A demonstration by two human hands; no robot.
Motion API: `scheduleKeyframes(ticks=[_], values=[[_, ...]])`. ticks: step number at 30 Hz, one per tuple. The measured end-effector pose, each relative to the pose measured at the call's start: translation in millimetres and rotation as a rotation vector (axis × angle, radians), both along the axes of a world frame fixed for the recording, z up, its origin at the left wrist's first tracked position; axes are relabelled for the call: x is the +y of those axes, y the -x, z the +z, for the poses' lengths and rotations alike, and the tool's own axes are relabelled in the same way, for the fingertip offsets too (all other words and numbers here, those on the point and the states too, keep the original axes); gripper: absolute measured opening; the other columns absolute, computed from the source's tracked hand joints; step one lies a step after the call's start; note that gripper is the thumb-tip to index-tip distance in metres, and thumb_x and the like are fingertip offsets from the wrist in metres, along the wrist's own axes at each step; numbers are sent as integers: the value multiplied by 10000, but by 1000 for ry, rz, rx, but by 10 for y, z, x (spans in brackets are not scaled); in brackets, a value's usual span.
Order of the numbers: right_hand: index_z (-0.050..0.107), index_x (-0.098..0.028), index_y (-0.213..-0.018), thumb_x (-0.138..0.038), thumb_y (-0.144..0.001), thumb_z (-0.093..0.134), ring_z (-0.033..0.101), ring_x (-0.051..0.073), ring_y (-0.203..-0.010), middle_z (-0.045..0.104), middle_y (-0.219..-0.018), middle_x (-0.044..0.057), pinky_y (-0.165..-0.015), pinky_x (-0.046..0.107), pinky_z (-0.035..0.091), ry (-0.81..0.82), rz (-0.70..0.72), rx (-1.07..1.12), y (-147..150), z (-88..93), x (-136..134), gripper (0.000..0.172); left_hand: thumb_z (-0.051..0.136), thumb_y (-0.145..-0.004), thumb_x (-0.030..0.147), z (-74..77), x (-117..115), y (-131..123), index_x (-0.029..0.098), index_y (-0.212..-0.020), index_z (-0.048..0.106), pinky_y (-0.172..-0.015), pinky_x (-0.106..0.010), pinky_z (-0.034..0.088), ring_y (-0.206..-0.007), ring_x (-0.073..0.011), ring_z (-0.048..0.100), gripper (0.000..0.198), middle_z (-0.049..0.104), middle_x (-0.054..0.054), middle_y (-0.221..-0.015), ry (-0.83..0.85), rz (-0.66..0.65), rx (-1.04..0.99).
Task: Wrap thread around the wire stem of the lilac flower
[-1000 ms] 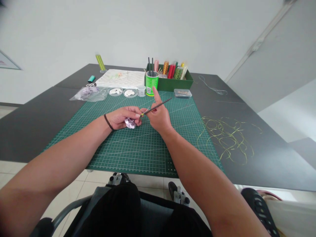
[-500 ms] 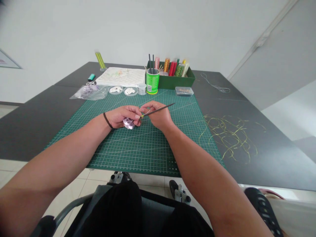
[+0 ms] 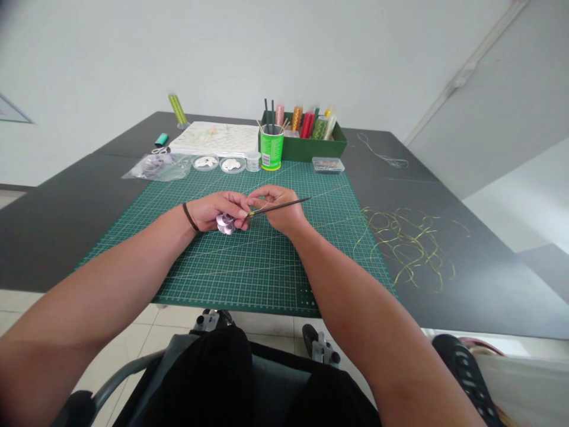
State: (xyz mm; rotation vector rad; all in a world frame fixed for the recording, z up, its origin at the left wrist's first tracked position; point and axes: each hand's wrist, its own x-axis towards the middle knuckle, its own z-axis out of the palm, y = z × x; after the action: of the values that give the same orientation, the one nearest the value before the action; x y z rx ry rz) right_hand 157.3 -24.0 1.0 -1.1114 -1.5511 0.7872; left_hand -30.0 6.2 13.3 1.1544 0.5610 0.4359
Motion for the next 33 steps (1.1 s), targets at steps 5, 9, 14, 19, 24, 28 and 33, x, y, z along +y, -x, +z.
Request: scheduleKeyframes(ticks=[5, 9, 14, 19, 24, 28, 33], values=[[765, -192, -744, -616, -665, 819, 448, 100, -534, 606, -619, 6, -471, 259, 338, -3, -1, 1, -2, -2, 2, 434, 777, -638, 111, 4, -7, -4, 112, -705, 690, -578, -227, 544, -570, -159, 698, 110, 687, -52, -548, -4, 4, -14], [777, -176, -774, -544, -717, 807, 411, 98, -523, 571, -591, -2, -470, 265, 313, 13, -15, -37, -16, -15, 13, 373, 780, -652, 120, -15, -6, -4, 117, -716, 685, -599, -230, 551, -591, -158, 705, 115, 686, -43, -556, -9, 15, -14], [770, -167, -751, -486, -722, 808, 403, 98, -534, 569, -600, -3, -487, 270, 318, 4, -30, -21, -18, -33, 32, 323, 777, -656, 108, -35, 6, -1, 116, -726, 684, -593, -226, 544, -584, -152, 700, 117, 684, -43, -557, 4, 46, 2], [770, -195, -730, -412, -710, 809, 388, 92, -517, 550, -565, -25, -481, 260, 309, 27, -47, -10, -5, -71, 42, 221, 784, -644, 105, -42, 10, -5, 117, -729, 693, -588, -221, 543, -594, -155, 704, 125, 684, -46, -552, 14, 56, -5], [773, -206, -720, -373, -708, 793, 401, 96, -506, 574, -569, -15, -466, 258, 309, 20, -55, 6, 6, -88, 29, 168, 785, -659, 111, -49, 9, 5, 123, -740, 688, -575, -210, 528, -597, -149, 704, 127, 693, -44, -569, 31, 42, 5], [768, -216, -700, -466, -705, 799, 403, 100, -497, 604, -581, -6, -461, 264, 323, 8, -33, 30, 10, -93, 26, 251, 795, -665, 122, -59, 10, 16, 119, -753, 684, -574, -214, 527, -579, -138, 688, 141, 701, -46, -587, 48, 40, -3], [764, -218, -701, -478, -733, 788, 469, 113, -525, 651, -630, 9, -489, 274, 370, 2, -3, 25, 18, -116, 30, 262, 817, -652, 138, -56, 2, 28, 114, -746, 691, -552, -203, 513, -576, -135, 687, 159, 709, -54, -603, 57, 32, -10]])
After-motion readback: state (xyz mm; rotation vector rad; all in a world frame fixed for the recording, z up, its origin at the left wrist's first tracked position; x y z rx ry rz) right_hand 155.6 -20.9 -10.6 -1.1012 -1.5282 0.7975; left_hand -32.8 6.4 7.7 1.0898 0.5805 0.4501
